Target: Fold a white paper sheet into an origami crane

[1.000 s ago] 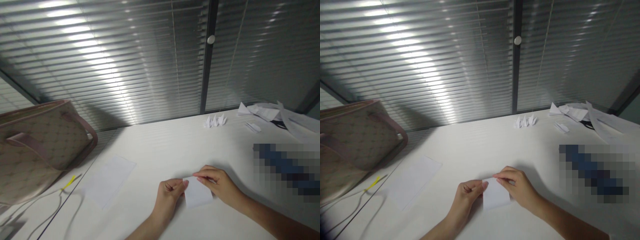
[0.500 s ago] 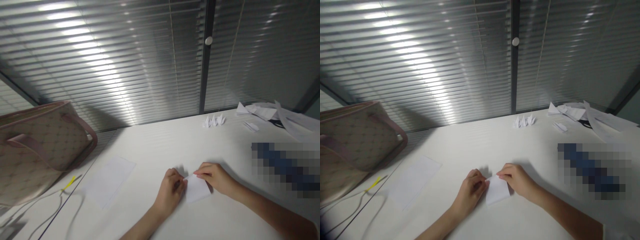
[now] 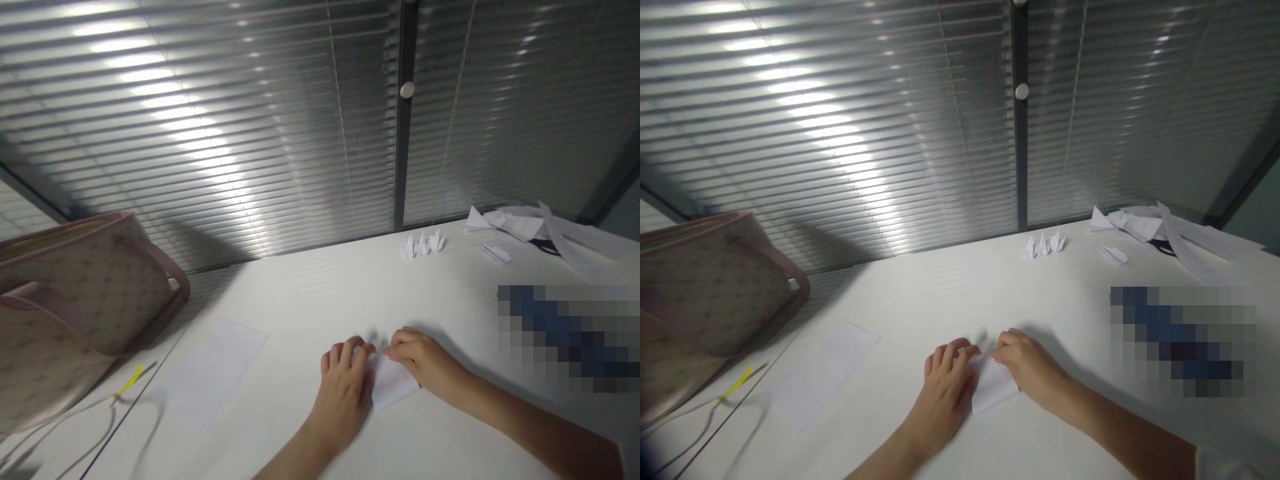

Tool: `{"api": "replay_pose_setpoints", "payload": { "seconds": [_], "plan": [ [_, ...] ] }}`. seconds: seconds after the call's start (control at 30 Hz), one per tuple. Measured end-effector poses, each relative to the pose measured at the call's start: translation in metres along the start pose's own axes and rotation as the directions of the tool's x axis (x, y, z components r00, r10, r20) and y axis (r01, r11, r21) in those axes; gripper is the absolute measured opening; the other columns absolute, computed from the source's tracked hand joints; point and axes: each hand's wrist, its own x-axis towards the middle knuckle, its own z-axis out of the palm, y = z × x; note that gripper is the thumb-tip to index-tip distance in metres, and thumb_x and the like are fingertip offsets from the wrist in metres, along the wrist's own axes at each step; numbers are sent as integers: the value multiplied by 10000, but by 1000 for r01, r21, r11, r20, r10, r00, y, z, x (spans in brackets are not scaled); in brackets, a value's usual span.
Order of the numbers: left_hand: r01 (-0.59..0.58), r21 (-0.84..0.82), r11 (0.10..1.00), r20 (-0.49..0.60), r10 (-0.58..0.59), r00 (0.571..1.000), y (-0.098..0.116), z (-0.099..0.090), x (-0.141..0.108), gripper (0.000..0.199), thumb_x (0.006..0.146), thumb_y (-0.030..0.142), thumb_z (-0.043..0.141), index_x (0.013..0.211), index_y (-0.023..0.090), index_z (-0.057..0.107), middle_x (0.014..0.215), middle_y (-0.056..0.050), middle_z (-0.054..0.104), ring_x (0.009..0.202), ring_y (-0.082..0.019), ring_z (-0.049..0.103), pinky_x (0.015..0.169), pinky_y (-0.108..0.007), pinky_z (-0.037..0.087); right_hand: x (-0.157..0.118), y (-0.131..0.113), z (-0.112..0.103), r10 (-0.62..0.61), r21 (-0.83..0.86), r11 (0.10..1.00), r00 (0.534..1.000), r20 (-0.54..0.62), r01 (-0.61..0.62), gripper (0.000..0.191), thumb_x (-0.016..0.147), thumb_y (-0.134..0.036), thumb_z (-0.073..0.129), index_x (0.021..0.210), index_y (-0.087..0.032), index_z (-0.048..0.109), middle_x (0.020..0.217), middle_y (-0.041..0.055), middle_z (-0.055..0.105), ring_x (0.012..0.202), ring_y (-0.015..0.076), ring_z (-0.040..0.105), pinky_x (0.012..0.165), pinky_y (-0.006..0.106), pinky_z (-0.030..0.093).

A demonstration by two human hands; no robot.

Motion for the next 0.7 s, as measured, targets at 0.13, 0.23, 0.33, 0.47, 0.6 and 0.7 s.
{"api": "replay_pose_setpoints", "payload": {
  "seconds": [0.13,0.23,0.33,0.47,0.6,0.7],
  "plan": [
    [-179,-39,983,95,182,979,-3,3,1,512,826,-3,429,1249,270,524,1259,-34,597,1154,-232,499,966,-429,423,0,6,1,38,-21,999,996,-81,-40,185,834,-109,572,827,-215,723,911,50,572,910,186,549,816,305,440],
    [-261,-75,962,143,269,952,-9,7,3,489,856,15,417,1282,225,532,1289,-56,601,1213,-205,510,1011,-386,434,0,7,-1,72,-19,997,990,-121,-75,172,788,-120,640,895,-229,721,961,55,570,963,208,546,859,343,441],
    [-296,-100,950,178,309,934,-13,6,5,469,869,35,414,1288,208,537,1321,-63,574,1235,-190,514,1067,-396,396,1,7,-2,79,-2,997,990,-119,-80,93,810,-163,640,808,-223,710,885,37,601,887,189,576,805,326,462],
    [-308,-134,942,218,332,918,-10,-5,6,561,798,11,469,1308,240,512,1360,-39,531,1265,-180,486,1147,-451,260,0,7,-3,33,31,999,996,-78,-31,154,864,-192,592,760,-214,703,809,25,647,826,168,597,770,302,470],
    [-295,-153,943,234,324,917,-7,-13,5,552,823,35,461,1328,255,492,1363,-26,528,1286,-152,456,1152,-417,255,-6,5,-12,-59,72,996,998,16,58,180,896,-198,555,816,-206,716,868,35,694,867,161,615,800,283,480],
    [-287,-154,946,232,317,920,-9,-12,6,536,843,43,448,1335,251,487,1371,-25,519,1289,-138,451,1152,-395,255,-14,-4,-26,-137,92,988,985,109,127,208,925,-241,514,908,-229,721,928,31,712,900,157,628,816,272,491]
  ]
}}
